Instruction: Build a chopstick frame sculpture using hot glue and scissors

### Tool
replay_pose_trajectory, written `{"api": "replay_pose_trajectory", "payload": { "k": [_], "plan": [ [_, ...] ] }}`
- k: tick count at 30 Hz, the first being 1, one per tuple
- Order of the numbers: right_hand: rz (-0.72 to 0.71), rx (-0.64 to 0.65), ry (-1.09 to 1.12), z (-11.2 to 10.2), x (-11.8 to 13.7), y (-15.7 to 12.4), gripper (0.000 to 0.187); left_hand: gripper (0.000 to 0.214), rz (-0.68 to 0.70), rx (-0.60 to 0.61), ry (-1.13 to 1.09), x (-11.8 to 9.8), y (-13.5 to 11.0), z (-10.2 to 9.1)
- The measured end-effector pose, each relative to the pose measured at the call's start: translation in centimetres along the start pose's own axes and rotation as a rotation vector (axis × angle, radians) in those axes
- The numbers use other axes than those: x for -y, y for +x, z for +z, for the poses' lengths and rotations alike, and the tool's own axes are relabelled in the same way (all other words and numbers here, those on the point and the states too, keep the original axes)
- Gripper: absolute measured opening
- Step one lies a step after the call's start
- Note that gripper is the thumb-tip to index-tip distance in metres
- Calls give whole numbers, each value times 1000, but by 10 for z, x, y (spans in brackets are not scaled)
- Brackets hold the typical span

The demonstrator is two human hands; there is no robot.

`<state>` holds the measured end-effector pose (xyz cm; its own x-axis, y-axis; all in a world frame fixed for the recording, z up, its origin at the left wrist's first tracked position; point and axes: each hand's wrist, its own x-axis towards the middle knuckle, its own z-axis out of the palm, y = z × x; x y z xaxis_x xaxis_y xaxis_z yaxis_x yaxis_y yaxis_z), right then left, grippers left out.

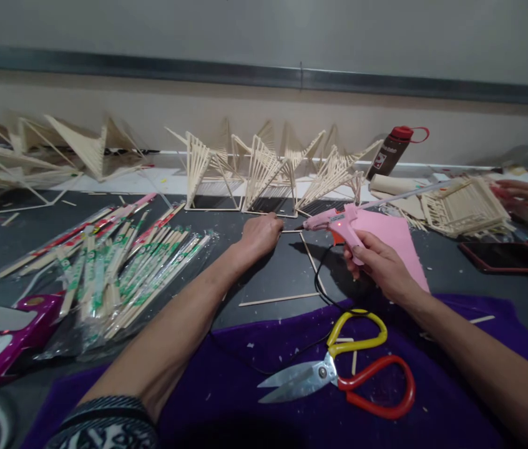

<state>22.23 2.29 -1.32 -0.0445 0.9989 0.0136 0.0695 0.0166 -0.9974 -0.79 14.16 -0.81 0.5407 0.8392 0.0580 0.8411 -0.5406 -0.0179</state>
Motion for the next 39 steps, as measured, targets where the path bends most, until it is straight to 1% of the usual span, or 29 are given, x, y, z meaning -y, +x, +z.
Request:
{"api": "replay_pose_trajectory", "payload": {
  "k": [7,15,21,26,30,39],
  "plan": [
    [21,-18,-38,-1,-8,6,33,34,-21,-27,-11,-2,-1,6],
    [0,-36,-55,-6,-13,4,36,32,-64,-40,27,-2,-5,0],
    [23,-38,-43,-5,-13,2,31,27,-38,-48,23,0,-6,0],
    [8,-54,-51,-5,-13,2,33,29,-27,-46,37,0,-8,1],
    [-12,-58,-57,-6,-16,2,30,29,-15,-36,44,-1,-9,2],
    [-26,-72,-91,-6,-17,4,30,23,2,-33,71,1,-7,5]
  ]
}}
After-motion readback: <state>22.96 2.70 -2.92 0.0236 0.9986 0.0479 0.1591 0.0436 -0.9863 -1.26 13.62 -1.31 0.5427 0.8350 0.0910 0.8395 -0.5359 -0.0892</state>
